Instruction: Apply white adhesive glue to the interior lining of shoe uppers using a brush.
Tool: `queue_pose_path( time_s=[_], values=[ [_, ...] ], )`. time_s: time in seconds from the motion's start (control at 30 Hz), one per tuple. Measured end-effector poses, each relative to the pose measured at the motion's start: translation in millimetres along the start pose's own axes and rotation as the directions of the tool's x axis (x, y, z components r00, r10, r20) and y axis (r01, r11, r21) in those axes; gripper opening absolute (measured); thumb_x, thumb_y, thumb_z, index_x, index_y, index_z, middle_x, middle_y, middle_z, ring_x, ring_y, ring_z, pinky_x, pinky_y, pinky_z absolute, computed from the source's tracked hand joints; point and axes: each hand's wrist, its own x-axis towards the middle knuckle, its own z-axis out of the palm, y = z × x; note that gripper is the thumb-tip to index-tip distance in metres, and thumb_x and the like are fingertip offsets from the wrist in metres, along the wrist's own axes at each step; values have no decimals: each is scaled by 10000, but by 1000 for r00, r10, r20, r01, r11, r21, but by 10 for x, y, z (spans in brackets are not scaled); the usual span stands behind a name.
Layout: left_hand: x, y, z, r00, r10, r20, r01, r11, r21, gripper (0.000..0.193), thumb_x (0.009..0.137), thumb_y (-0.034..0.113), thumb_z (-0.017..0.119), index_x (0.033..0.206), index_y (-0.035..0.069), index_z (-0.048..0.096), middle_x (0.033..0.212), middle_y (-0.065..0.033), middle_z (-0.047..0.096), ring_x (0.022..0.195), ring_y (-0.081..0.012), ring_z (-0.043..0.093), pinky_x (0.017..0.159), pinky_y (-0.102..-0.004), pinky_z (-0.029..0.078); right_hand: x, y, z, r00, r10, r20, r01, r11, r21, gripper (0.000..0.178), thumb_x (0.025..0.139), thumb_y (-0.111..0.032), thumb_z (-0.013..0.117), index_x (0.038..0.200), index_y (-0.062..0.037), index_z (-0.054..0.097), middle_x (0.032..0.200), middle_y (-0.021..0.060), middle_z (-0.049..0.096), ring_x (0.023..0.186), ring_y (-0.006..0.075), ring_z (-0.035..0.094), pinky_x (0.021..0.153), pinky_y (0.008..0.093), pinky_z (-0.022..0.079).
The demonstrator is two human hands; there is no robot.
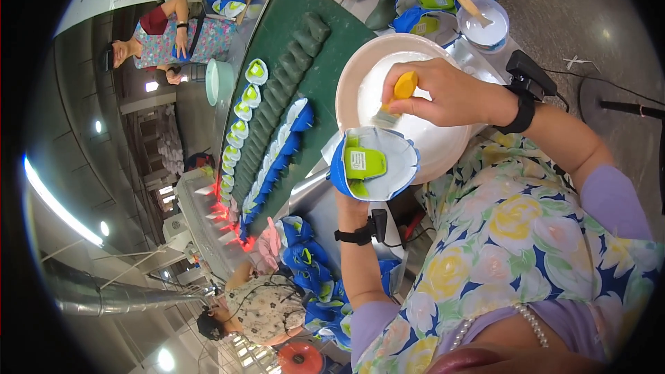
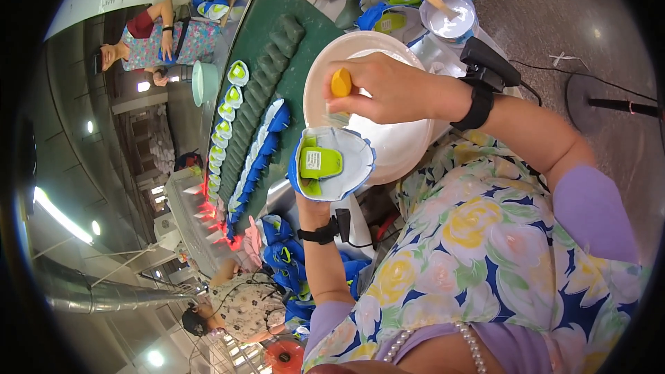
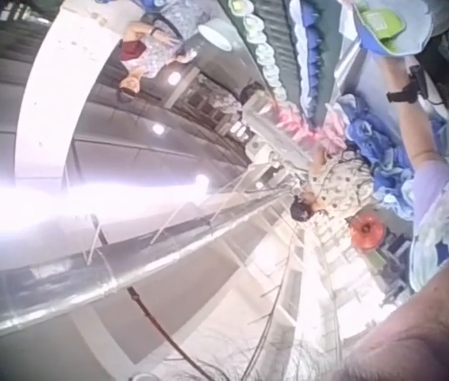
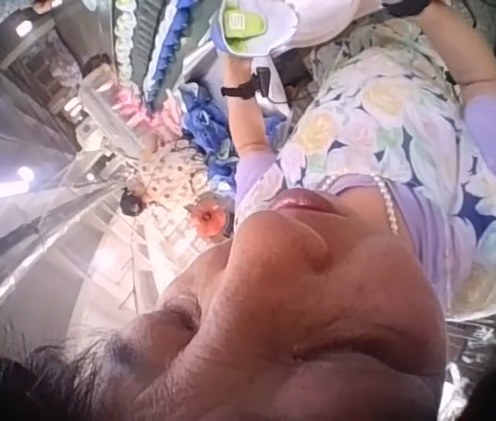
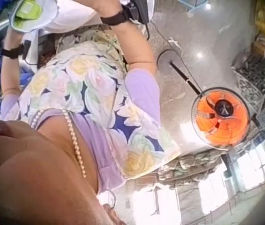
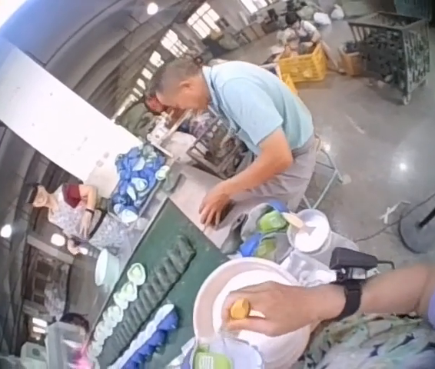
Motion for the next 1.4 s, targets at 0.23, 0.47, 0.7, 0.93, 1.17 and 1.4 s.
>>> queue_pose_path(
  time_s=[0.23, 0.47, 0.7, 0.93, 1.17, 1.4],
  values=[
    [54, 49, 49, 994, 98, 40, -94, 992, -81, 465, 947, 301, 512, 1342, 61, 465, 1261, -107, 570, 1100, -235, 594, 908, -382, 518, 36, -3, 65, 942, -240, 235, 264, 962, -73, 154, 835, -147, 651, 943, -63, 581, 858, 112, 603, 805, 317, 594, 696, 385, 467],
    [146, 10, 65, 993, 120, 6, -120, 990, 70, 492, 951, 314, 497, 1369, 63, 433, 1287, -105, 548, 1121, -244, 582, 933, -396, 504, 201, -84, 127, 993, -107, -47, 102, 991, -91, 188, 844, -186, 665, 852, -32, 557, 724, 122, 591, 641, 329, 586, 585, 380, 459],
    [386, 18, -287, 852, 511, -114, -485, 853, 193, 518, 965, 320, 490, 1398, 59, 377, 1280, -111, 544, 1119, -248, 580, 945, -396, 498, 206, 140, 145, 893, 450, -12, -450, 892, 38, 290, 822, -230, 701, 891, 27, 587, 645, 112, 607, 583, 189, 602, 553, 307, 461],
    [1459, 83, -1368, 923, 128, -364, -159, 986, -56, 84, 938, 78, 498, 1010, 104, 531, 843, -32, 559, 652, -146, 494, 519, -269, 389, 115, 328, -37, 793, 598, -115, -545, 781, 303, 173, 862, -118, 681, 947, -13, 572, 830, 38, 633, 675, 75, 614, 603, 191, 501],
    [2555, -146, -1806, 949, 89, -301, -114, 991, -66, 482, 922, -25, 452, 1364, 142, 358, 1043, -112, 562, 906, -251, 603, 775, -378, 544, 29, 461, -29, 738, 672, -63, -640, 727, 250, 170, 873, -117, 666, 959, -15, 560, 883, 58, 625, 718, 82, 628, 620, 192, 517],
    [1892, 10, -1799, 824, 106, -557, -132, 991, -6, 609, 909, 0, 457, 1455, 24, 189, 1241, -229, 487, 956, -304, 622, 788, -379, 555, 17, 639, 29, 762, 647, 4, -635, 747, 199, 121, 910, -103, 615, 981, -21, 561, 895, 73, 639, 729, 102, 616, 627, 199, 505]
  ],
)
